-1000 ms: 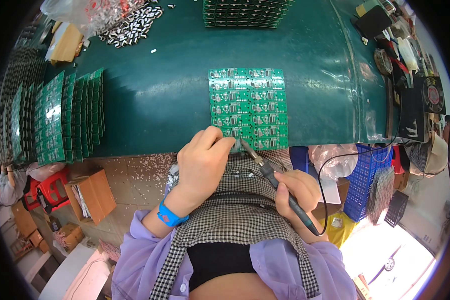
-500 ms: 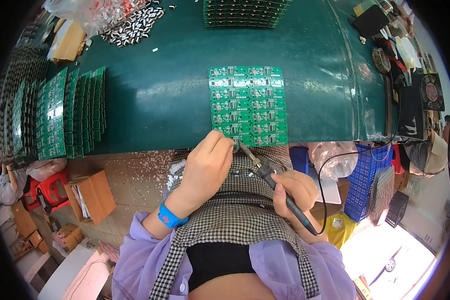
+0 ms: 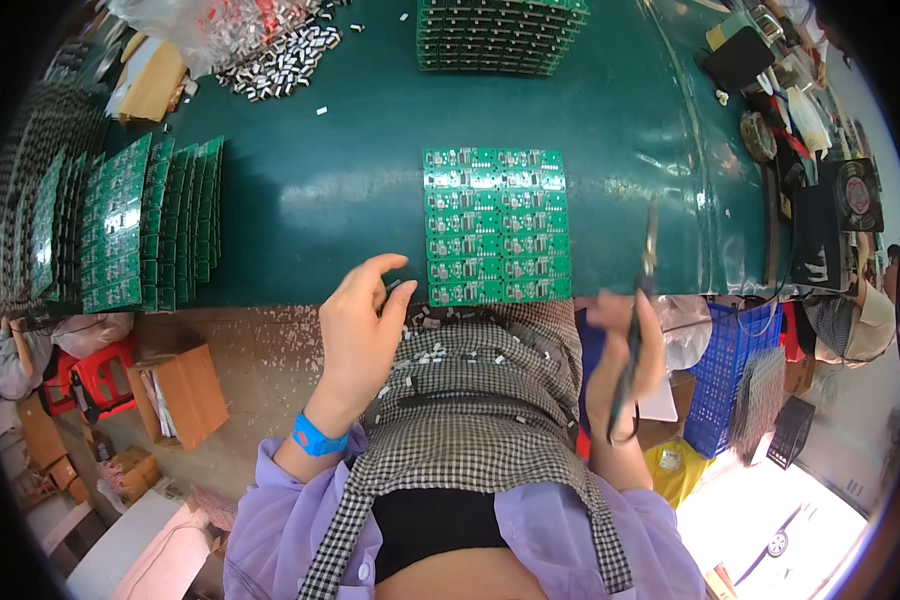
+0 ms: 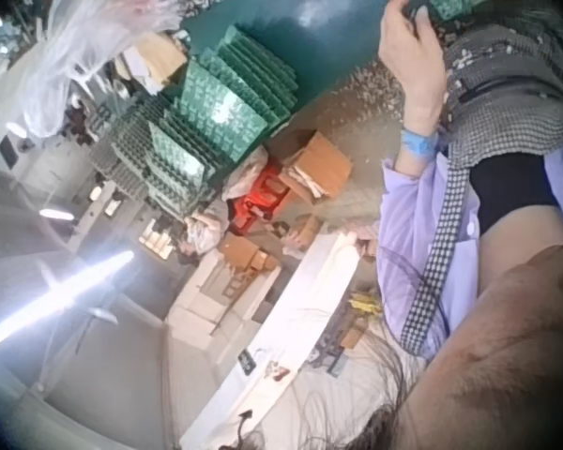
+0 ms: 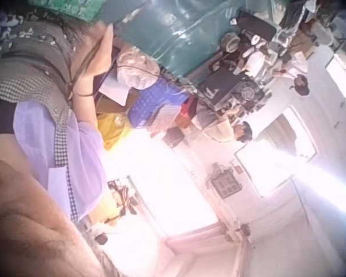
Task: The person picks up a circuit board panel from a stack, solders components onto it with a soldering iron, places it onto a finished stack, and repeats the process with another circuit board panel.
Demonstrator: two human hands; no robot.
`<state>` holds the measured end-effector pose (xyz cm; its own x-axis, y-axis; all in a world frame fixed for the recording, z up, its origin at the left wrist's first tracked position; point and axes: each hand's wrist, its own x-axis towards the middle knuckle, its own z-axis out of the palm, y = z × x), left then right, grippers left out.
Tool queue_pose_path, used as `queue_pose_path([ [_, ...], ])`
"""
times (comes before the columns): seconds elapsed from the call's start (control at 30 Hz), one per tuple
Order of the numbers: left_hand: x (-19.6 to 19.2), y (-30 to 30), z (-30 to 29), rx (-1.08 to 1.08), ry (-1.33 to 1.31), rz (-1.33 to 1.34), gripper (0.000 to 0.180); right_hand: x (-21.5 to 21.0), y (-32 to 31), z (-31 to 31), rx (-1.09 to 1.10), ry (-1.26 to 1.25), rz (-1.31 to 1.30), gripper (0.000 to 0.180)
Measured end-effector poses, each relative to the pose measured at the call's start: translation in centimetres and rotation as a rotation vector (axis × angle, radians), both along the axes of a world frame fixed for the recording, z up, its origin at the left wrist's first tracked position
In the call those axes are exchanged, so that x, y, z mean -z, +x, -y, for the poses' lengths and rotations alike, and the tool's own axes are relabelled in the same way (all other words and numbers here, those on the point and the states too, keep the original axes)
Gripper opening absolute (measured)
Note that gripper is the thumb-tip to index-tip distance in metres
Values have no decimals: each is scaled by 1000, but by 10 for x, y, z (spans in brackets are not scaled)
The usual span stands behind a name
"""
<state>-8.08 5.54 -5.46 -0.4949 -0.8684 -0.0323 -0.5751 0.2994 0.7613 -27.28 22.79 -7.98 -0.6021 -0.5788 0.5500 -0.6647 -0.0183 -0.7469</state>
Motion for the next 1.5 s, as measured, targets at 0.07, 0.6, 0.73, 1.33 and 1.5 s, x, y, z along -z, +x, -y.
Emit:
queue_pose_path([
  [0.07,6,-4,8,76,162,29,20,-1,2,35,84,132,246,41],
  [0.6,-81,103,55,-485,179,-831,30,-57,-37,137,-119,-178,-279,23],
  [0.73,-88,200,93,-630,-94,-746,34,-81,-79,203,-73,-45,-712,31],
  [1.33,-70,209,118,-932,-759,221,26,-76,-128,260,-46,413,-1354,21],
  [1.5,-61,168,69,-774,-767,-461,24,-112,-165,259,109,139,-1277,28],
])
